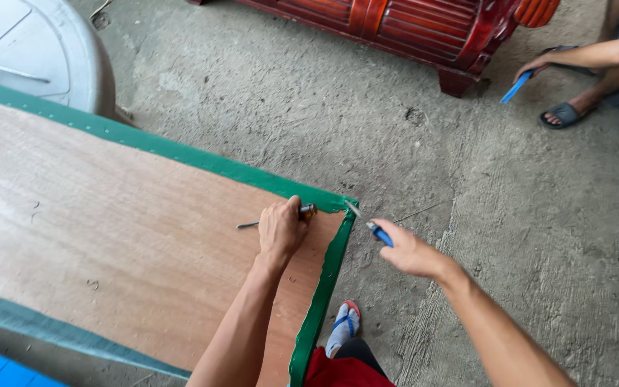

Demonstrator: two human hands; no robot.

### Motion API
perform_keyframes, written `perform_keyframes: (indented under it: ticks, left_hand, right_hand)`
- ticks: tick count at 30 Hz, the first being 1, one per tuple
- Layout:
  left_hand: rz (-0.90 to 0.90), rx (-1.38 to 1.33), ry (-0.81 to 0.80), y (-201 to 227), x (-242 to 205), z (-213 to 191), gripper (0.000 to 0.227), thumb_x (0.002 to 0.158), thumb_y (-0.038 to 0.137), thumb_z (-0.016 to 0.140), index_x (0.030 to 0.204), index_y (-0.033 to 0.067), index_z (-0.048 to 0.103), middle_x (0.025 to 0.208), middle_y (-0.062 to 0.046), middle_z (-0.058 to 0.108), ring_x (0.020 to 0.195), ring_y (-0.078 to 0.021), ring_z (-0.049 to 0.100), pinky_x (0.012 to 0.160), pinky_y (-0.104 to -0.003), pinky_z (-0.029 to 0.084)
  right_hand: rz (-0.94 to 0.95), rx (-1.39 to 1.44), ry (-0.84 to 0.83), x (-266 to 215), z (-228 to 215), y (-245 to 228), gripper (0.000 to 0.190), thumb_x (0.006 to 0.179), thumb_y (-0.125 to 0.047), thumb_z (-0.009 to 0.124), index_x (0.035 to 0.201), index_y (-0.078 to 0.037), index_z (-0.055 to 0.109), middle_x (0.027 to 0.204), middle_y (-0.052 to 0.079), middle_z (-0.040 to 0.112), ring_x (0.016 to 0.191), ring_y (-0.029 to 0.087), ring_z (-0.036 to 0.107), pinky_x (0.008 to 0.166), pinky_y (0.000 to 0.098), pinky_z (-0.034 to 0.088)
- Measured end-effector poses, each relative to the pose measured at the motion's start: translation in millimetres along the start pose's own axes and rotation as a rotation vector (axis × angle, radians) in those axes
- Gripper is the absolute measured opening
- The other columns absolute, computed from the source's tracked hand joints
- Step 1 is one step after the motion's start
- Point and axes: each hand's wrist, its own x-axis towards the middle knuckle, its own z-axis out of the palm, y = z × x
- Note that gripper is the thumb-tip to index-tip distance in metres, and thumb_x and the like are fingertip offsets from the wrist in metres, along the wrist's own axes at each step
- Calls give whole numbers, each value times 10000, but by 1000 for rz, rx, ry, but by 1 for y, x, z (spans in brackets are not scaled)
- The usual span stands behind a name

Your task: The person uses a screwdriver and pliers to remove staples from the green edge of a wooden board. They pry up each staple with the screwdriver and then pull it out with the pliers, working along the edge of the board.

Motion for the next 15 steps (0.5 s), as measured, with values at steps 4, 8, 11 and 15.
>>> perform_keyframes:
  ticks: [4, 8, 11, 15]
  left_hand:
    - [-5, -20, 42, 0, -3, 4, 196, 824, 213, 728, 764, 73, 604, 725, -170, 674, 767, -399, 643, 684, -532, 445]
    - [-17, 11, 40, 3, -3, 0, 147, 825, 183, 711, 773, 87, 613, 733, -154, 684, 777, -380, 650, 709, -519, 451]
    - [-6, 2, 36, 4, -5, -1, 144, 809, 175, 709, 770, 81, 609, 724, -147, 682, 778, -378, 650, 707, -516, 452]
    - [-49, -16, 12, 4, -3, -1, 141, 817, 177, 710, 767, 82, 618, 737, -154, 684, 791, -378, 655, 721, -514, 456]
  right_hand:
    - [6, -74, -72, -5, -23, 7, 552, 790, -36, 564, 1339, -87, 574, 1017, 64, 678, 915, 175, 643, 815, 305, 529]
    - [91, 5, -93, -13, -26, -1, 557, 773, -6, 560, 1321, -91, 601, 1039, 47, 678, 932, 165, 623, 812, 300, 516]
    - [127, 41, -135, -17, -21, -8, 566, 780, -2, 555, 1335, -99, 601, 1059, 39, 687, 936, 158, 618, 811, 295, 512]
    - [211, 131, -102, -20, -16, -16, 610, 790, 2, 542, 1388, -115, 573, 1110, 39, 691, 901, 175, 582, 770, 319, 490]
